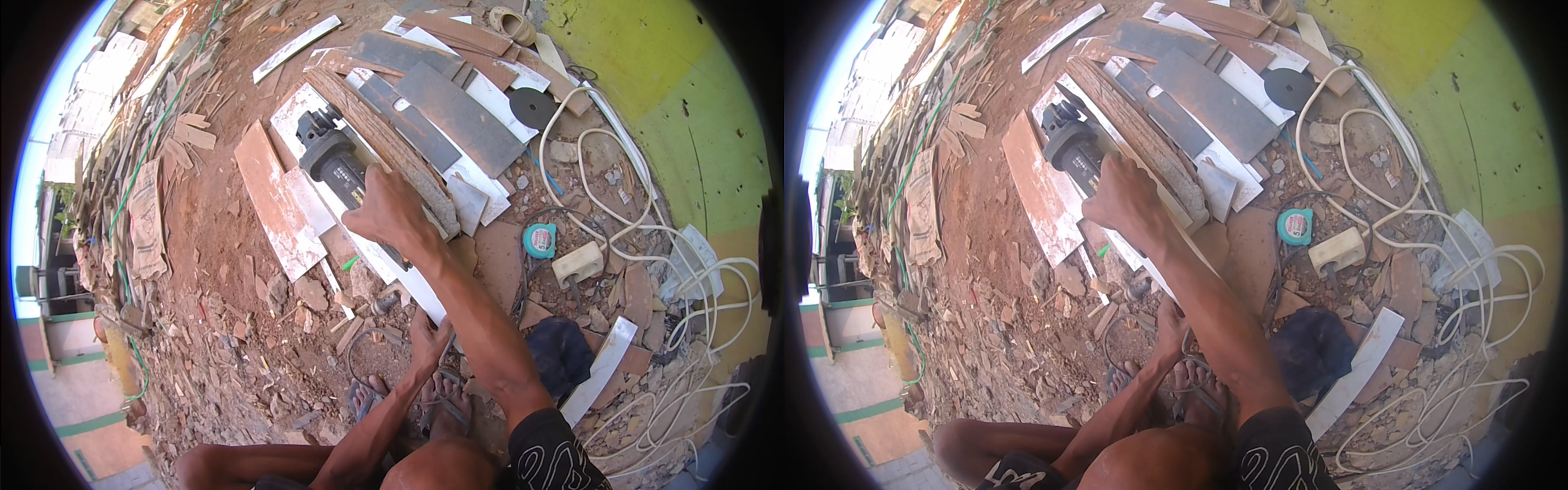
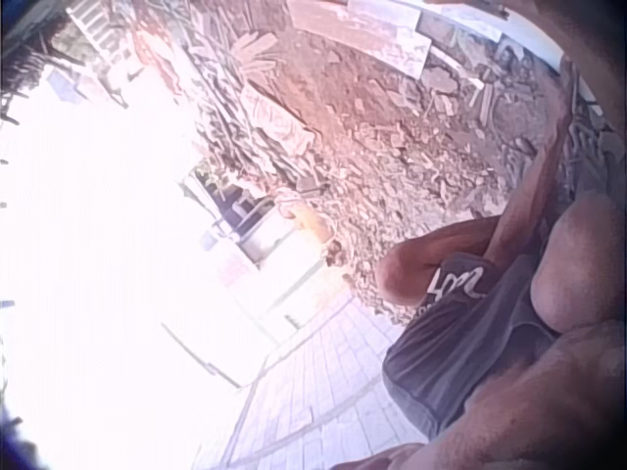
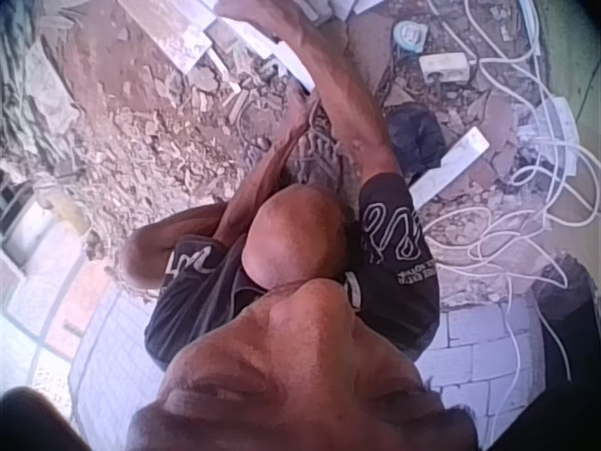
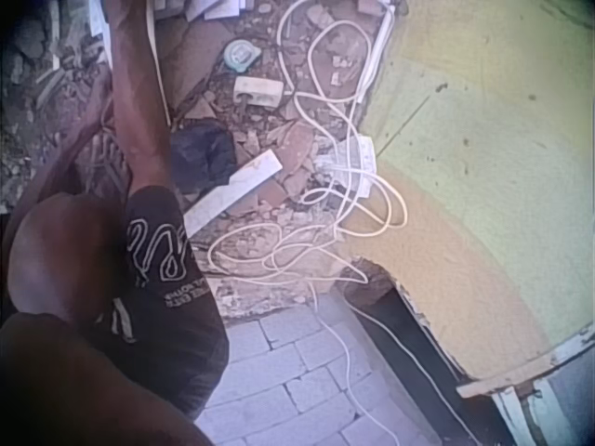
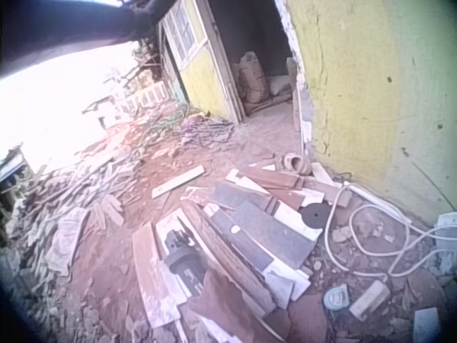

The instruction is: The person wipes a white rectangular tile with a cloth, then uses an angle grinder to cut the tile into smaller pieces. The person handles the tile and grinder with both hands while sitting on the ground.

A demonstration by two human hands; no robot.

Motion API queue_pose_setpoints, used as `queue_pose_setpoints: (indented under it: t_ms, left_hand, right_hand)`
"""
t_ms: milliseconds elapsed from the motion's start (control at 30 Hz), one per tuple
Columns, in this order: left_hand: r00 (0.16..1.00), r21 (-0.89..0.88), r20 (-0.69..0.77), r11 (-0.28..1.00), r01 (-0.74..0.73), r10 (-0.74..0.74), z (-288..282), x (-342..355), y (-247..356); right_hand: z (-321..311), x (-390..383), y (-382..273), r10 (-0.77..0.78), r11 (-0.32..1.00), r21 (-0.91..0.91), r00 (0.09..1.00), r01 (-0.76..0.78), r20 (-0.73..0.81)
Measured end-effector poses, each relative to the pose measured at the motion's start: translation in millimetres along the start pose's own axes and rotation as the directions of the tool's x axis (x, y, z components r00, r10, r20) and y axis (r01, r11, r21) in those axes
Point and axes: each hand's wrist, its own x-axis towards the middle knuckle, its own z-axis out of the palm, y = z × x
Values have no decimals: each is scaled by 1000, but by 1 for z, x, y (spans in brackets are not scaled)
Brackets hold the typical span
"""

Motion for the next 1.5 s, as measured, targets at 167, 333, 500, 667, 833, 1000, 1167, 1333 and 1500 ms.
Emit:
queue_pose_setpoints:
  t_ms: [167,333,500,667,833,1000,1167,1333,1500]
  left_hand:
    - [1000,49,10,999,7,-7,0,0,4]
    - [999,118,10,992,38,-40,-2,0,5]
    - [1000,98,7,995,10,-11,-1,1,3]
    - [1000,74,-2,997,-6,6,-1,2,0]
    - [1000,111,16,994,-4,2,-1,2,-2]
    - [1000,27,21,1000,-10,9,0,2,-3]
    - [1000,78,28,997,-8,6,1,2,-1]
    - [999,120,5,992,-43,42,2,3,-3]
    - [1000,141,-3,990,17,-17,1,3,-1]
  right_hand:
    - [-2,-4,-1,5,1000,-2,1000,-5,-14]
    - [-3,-6,-1,7,1000,9,1000,-7,-16]
    - [-3,-8,0,11,1000,14,1000,-11,-4]
    - [-15,-15,-12,68,995,62,993,-74,97]
    - [-16,-21,-11,78,995,55,995,-81,63]
    - [-17,-25,-13,113,990,76,990,-120,87]
    - [-17,-28,-6,54,995,74,992,-63,117]
    - [-13,-33,-4,57,995,80,995,-64,83]
    - [-16,-38,-4,76,992,89,993,-84,92]
